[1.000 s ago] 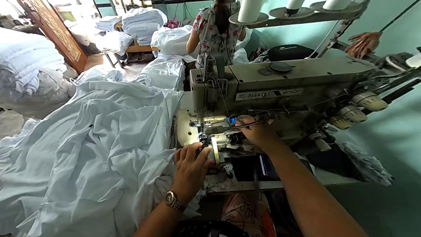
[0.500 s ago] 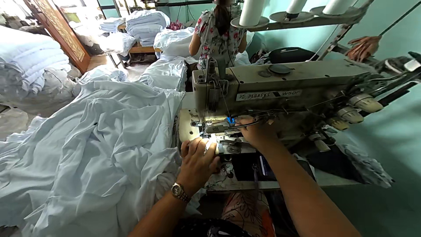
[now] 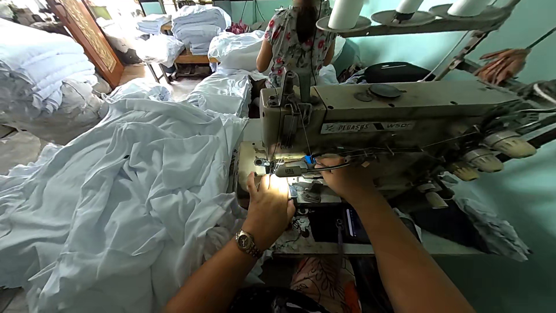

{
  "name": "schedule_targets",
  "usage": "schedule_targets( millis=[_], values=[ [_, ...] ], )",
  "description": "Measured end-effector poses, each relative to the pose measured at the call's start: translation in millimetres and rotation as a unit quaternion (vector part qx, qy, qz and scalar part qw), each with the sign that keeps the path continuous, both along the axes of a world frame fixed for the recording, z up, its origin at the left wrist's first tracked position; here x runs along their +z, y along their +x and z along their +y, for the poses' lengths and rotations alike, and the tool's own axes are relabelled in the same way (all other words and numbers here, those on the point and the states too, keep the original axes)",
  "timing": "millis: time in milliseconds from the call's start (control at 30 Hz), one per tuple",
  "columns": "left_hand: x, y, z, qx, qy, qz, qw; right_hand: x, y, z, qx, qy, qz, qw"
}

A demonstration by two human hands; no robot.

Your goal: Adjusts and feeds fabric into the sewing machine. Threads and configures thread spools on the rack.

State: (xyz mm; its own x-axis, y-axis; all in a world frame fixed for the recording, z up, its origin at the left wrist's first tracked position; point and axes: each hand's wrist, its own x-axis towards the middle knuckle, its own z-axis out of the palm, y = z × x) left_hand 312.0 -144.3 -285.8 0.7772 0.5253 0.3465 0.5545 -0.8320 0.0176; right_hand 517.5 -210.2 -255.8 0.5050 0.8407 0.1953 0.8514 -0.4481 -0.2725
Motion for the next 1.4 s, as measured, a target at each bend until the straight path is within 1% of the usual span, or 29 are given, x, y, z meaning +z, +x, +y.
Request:
schedule_targets(
  millis=[133, 367, 567, 633, 733, 833, 900, 1033, 1133, 1200, 1267, 1400],
  values=[
    [-0.7, -1.3, 0.8, 0.001, -0.012, 0.013, 1.000, -8.6, 5.3, 0.3, 0.011, 0.024, -0.008, 1.000],
    [6.1, -1.2, -3.1, 0.015, -0.033, 0.025, 0.999, -13.9, 9.6, -3.1, 0.043, 0.063, 0.013, 0.997],
    [10.5, 1.1, -6.7, 0.037, -0.052, 0.052, 0.997, -11.6, 8.8, -3.9, 0.039, 0.051, 0.022, 0.998],
    [7.6, 0.7, -8.4, 0.038, -0.042, 0.038, 0.998, -12.8, 9.4, -4.7, 0.044, 0.058, 0.015, 0.997],
    [0.5, -2.1, -7.5, 0.027, -0.008, -0.022, 0.999, -18.4, 8.0, -3.1, 0.037, 0.081, -0.009, 0.996],
    [-5.7, -3.3, -5.5, 0.016, 0.026, -0.061, 0.998, -15.5, -1.8, -1.1, -0.001, 0.050, -0.018, 0.999],
    [-6.7, -4.0, -4.7, 0.016, 0.030, -0.062, 0.997, -11.6, -5.1, 0.2, -0.013, 0.033, -0.019, 0.999],
    [-6.7, -3.5, -1.0, 0.023, 0.018, -0.065, 0.997, -10.5, -5.1, -0.6, -0.006, 0.024, -0.036, 0.999],
    [-3.2, -2.5, -0.7, 0.027, 0.008, -0.062, 0.998, -3.6, -9.9, -0.5, -0.021, -0.014, -0.030, 0.999],
    [-7.5, -4.4, -0.1, 0.022, 0.018, -0.075, 0.997, 1.0, -11.0, -3.1, -0.019, -0.036, -0.018, 0.999],
    [-15.8, -9.7, 1.7, 0.010, 0.042, -0.113, 0.993, 3.2, -13.0, -8.5, -0.011, -0.032, -0.003, 0.999],
    [-22.6, -29.3, 5.0, -0.001, 0.047, -0.171, 0.984, -2.2, -14.1, -16.9, 0.008, 0.020, 0.031, 0.999]
  ],
)
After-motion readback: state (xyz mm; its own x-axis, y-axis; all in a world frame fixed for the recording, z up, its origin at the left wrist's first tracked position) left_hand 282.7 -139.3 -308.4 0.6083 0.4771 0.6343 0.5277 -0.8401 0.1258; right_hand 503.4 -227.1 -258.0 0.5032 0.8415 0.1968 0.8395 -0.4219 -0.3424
